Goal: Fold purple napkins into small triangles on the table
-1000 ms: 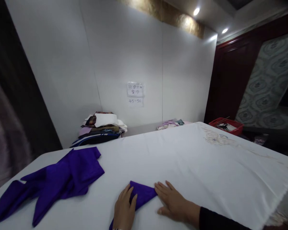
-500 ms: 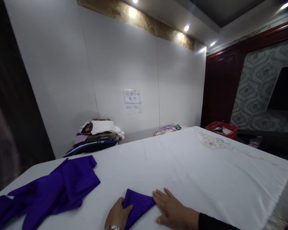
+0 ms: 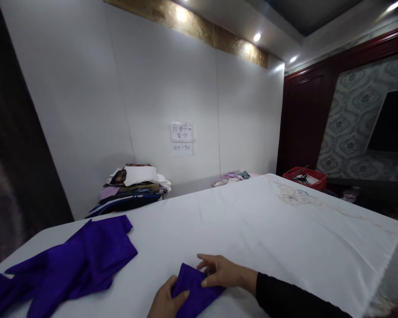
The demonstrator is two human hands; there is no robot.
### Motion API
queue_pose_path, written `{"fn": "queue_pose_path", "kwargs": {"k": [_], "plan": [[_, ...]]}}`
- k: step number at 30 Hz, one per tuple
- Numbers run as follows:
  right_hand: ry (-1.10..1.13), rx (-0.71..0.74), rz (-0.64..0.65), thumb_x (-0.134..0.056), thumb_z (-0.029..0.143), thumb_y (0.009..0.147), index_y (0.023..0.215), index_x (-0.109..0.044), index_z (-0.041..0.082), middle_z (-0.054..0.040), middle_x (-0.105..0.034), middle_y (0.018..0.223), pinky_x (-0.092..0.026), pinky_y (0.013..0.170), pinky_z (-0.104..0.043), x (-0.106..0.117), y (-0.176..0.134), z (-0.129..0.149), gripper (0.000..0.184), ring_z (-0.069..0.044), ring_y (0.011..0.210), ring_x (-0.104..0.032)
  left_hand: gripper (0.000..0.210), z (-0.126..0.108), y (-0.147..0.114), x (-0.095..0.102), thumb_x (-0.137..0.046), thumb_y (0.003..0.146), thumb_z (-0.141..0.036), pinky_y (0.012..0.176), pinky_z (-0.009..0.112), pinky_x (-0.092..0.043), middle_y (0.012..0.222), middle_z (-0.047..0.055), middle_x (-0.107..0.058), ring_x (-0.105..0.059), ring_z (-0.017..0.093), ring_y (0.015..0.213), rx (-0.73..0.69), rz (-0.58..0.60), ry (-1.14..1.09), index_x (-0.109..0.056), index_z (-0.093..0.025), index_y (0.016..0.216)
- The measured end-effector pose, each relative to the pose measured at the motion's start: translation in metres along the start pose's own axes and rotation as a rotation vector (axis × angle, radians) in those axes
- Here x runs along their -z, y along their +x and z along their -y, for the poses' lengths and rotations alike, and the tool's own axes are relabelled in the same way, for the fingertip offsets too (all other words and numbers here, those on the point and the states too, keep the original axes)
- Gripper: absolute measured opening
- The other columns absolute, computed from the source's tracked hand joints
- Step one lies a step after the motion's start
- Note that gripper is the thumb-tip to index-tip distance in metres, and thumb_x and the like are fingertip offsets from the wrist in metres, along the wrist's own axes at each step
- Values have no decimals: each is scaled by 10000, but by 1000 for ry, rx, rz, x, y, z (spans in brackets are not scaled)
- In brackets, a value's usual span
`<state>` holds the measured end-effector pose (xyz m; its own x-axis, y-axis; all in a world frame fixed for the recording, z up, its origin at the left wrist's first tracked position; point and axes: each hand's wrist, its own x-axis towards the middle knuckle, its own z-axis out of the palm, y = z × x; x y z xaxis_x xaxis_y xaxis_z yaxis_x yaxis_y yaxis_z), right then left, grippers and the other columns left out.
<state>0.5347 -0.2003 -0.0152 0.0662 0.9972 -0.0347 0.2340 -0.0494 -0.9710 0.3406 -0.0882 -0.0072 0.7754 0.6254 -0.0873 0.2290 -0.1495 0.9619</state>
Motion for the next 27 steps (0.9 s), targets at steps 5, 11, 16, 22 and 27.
{"fn": "queue_pose_path", "kwargs": {"k": [5, 11, 16, 22, 27], "plan": [[202, -125, 185, -793, 333, 544, 1187, -557, 251, -3, -654, 939, -466, 704, -263, -6, 7, 1, 690, -149, 766, -602, 306, 1, 3, -1, -677, 603, -397, 703, 297, -497, 760, 17, -679, -621, 225, 770, -1, 60, -46, -598, -174, 799], [272, -246, 101, -785, 255, 523, 889, -696, 198, 20, -664, 779, -462, 612, -220, 9, -4, -1, 381, -91, 599, -570, 432, 8, 13, -5, -707, 565, -482, 770, 325, -481, 858, 44, -693, -620, 244, 833, 18, 196, -111, -623, -168, 850], [359, -304, 78, -782, 201, 512, 890, -685, 199, 24, -672, 786, -465, 639, -229, 28, -11, -2, 390, -105, 626, -593, 456, 4, 21, -15, -706, 542, -533, 766, 324, -470, 812, 40, -691, -624, 230, 808, 85, 254, -265, -623, -170, 805], [499, -256, 153, -761, 146, 521, 965, -654, 212, 23, -671, 813, -478, 699, -240, 32, -18, -6, 462, -112, 690, -609, 417, -5, 38, -33, -725, 526, -509, 683, 296, -461, 722, 15, -676, -611, 189, 696, 51, 241, -223, -606, -170, 739], [488, -255, 110, -739, 124, 530, 956, -656, 199, 18, -672, 797, -486, 668, -233, 52, -28, -12, 441, -109, 662, -605, 488, 2, 57, -50, -756, 476, -488, 716, 317, -456, 747, 25, -678, -618, 205, 739, 60, 335, -285, -605, -174, 818]]}}
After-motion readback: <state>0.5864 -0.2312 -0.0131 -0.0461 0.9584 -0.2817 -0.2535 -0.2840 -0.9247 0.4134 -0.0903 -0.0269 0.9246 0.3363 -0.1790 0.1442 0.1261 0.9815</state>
